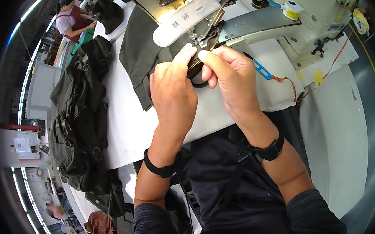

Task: The person is sewing a green bag using an industrial sewing machine.

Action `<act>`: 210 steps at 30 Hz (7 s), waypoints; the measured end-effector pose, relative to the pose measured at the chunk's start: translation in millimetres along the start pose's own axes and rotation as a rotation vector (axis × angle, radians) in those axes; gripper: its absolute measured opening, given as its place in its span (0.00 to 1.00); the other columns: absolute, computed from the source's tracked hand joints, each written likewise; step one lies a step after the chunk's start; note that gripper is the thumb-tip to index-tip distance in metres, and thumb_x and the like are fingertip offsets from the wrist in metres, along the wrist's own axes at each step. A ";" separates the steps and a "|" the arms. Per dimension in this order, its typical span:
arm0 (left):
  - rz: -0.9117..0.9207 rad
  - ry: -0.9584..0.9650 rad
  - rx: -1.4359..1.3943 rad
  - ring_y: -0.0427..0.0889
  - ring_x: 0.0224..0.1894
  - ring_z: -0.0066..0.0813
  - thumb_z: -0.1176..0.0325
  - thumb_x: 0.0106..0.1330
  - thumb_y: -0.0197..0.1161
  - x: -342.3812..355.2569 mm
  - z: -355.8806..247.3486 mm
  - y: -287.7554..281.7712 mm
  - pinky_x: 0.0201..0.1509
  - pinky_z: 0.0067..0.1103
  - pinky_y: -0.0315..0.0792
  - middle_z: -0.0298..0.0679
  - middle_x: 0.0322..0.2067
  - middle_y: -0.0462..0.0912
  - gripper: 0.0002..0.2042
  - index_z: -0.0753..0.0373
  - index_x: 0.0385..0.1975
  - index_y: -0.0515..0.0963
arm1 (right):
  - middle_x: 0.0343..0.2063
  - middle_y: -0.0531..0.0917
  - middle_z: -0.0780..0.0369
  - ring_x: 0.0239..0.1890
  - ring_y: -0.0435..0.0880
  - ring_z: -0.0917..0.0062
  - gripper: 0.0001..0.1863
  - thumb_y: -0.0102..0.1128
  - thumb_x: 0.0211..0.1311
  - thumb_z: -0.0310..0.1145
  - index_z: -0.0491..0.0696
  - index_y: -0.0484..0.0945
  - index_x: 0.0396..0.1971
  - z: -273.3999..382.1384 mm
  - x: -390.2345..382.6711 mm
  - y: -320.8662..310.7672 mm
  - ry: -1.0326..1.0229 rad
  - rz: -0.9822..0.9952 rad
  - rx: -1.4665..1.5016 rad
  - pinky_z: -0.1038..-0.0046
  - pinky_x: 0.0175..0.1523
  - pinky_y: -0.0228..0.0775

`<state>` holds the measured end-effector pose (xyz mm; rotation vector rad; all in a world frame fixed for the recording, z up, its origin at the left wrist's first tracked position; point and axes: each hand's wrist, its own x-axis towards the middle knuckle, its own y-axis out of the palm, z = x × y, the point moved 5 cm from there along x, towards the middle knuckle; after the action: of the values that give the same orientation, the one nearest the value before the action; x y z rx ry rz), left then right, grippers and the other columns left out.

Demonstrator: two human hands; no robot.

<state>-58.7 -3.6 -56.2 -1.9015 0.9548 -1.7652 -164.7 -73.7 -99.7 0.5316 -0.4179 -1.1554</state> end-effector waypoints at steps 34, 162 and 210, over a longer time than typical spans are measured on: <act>-0.140 0.097 -0.032 0.84 0.40 0.29 0.84 0.57 0.67 2.0 6.3 0.1 0.51 0.25 0.69 0.30 0.42 0.89 0.17 0.56 0.44 0.85 | 0.21 0.83 0.64 0.18 0.75 0.86 0.09 0.65 0.68 0.31 0.42 0.84 0.29 -2.5 5.2 0.6 -0.028 -0.071 0.024 0.83 0.26 0.66; 0.366 0.313 -0.065 0.81 0.47 0.44 0.60 0.71 0.63 70.2 76.9 -0.8 0.60 0.36 0.69 0.43 0.38 0.84 0.12 0.63 0.41 0.83 | 0.13 0.79 0.63 0.11 0.72 0.85 0.13 0.63 0.64 0.32 0.39 0.77 0.25 43.3 42.9 3.2 -0.156 0.098 -0.549 0.79 0.16 0.64; 0.640 -0.606 -1.060 0.81 0.49 0.19 0.62 0.66 0.70 54.7 77.0 21.5 0.58 0.21 0.73 0.30 0.44 0.87 0.14 0.60 0.47 0.86 | 0.25 0.83 0.65 0.23 0.78 0.87 0.11 0.61 0.72 0.30 0.38 0.82 0.45 85.3 12.8 -27.4 -0.357 0.212 -0.873 0.83 0.29 0.72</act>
<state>10.7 -69.9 -42.3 -2.0418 2.1218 -0.2191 -229.0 -109.4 -46.9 -0.4742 -0.2270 -1.1033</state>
